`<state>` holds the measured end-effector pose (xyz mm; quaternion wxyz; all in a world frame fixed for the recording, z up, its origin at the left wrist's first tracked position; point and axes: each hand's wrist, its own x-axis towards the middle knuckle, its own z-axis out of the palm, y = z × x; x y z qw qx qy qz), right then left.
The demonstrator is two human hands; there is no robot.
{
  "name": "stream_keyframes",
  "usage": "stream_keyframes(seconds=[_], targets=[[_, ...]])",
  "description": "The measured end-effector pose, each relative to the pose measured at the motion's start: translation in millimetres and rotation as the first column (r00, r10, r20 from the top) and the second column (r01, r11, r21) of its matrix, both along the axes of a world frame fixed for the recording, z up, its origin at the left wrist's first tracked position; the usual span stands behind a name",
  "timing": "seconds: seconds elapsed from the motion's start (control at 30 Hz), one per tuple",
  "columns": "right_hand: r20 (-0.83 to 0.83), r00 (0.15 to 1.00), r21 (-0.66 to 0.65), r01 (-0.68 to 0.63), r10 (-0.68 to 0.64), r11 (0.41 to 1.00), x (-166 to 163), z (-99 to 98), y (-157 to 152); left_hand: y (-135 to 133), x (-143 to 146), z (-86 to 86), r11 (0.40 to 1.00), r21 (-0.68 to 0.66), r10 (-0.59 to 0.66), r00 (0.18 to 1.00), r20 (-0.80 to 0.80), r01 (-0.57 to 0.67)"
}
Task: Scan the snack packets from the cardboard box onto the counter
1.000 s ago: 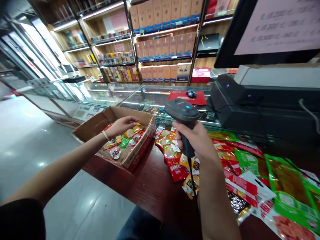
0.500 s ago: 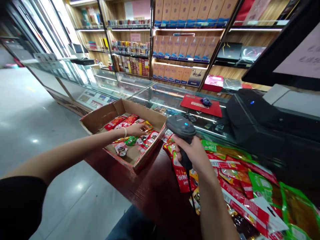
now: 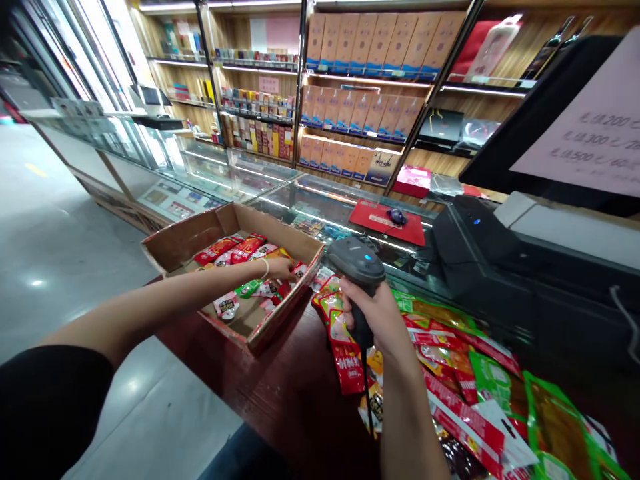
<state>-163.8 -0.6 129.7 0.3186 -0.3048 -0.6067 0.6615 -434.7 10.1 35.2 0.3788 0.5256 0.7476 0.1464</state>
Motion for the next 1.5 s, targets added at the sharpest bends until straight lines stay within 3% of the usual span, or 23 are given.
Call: stream_keyframes(seconds=[0.13, 0.27, 0.37, 0.53, 0.67, 0.77, 0.9, 1.13, 1.37, 1.5], targets=[[-0.011, 1.0, -0.001, -0.01, 0.01, 1.0, 1.3, 2.5, -3.4, -18.4, -14.0, 23.0, 0.974, 0.123, 0.15, 0.952, 0.268, -0.188], [-0.022, 0.999, -0.004, -0.026, 0.026, 1.0, 2.0, 3.8, -8.5, -40.4, -31.4, 39.2, 0.97, 0.139, 0.13, 0.907, 0.401, -0.2], [-0.031, 0.999, 0.007, -0.037, 0.037, 0.999, 2.9, 4.5, -11.0, -52.6, -40.5, 45.4, 0.964, 0.181, 0.112, 0.913, 0.392, -0.196], [-0.028, 0.999, 0.008, -0.021, 0.022, 1.0, 4.8, 7.4, -14.8, -61.4, -47.4, 54.2, 0.945, 0.228, 0.184, 0.959, 0.216, -0.233], [-0.038, 0.999, -0.008, -0.009, 0.009, 1.0, 6.7, 9.4, -16.7, -65.4, -49.2, 65.1, 0.905, 0.349, 0.192, 0.966, 0.175, -0.243], [-0.051, 0.999, -0.012, -0.008, 0.007, 1.0, 7.9, 9.2, -16.5, -70.7, -45.8, 75.7, 0.865, 0.384, 0.181, 0.914, 0.363, -0.324], [-0.088, 0.996, 0.004, -0.033, 0.033, 0.999, 10.2, 8.4, -17.4, -79.3, -33.9, 89.4, 0.827, 0.333, 0.159, 0.756, 0.635, -0.453], [-0.105, 0.994, -0.022, 0.018, -0.021, 1.0, 33.5, 2.3, -25.6, -87.6, 12.3, 104.6, 0.818, 0.316, 0.066, 0.625, 0.778, -0.48], [-0.08, 0.978, -0.063, 0.186, -0.19, 0.981, 90.3, -15.1, -34.6, -108.7, 115.5, 114.5, 0.822, 0.375, -0.106, 0.532, 0.84, -0.428], [-0.051, 0.96, -0.026, 0.273, -0.274, 0.962, 126.5, -25.1, -39.8, -108.3, 173.6, 97.6, 0.834, 0.378, -0.191, 0.433, 0.881, -0.402]])
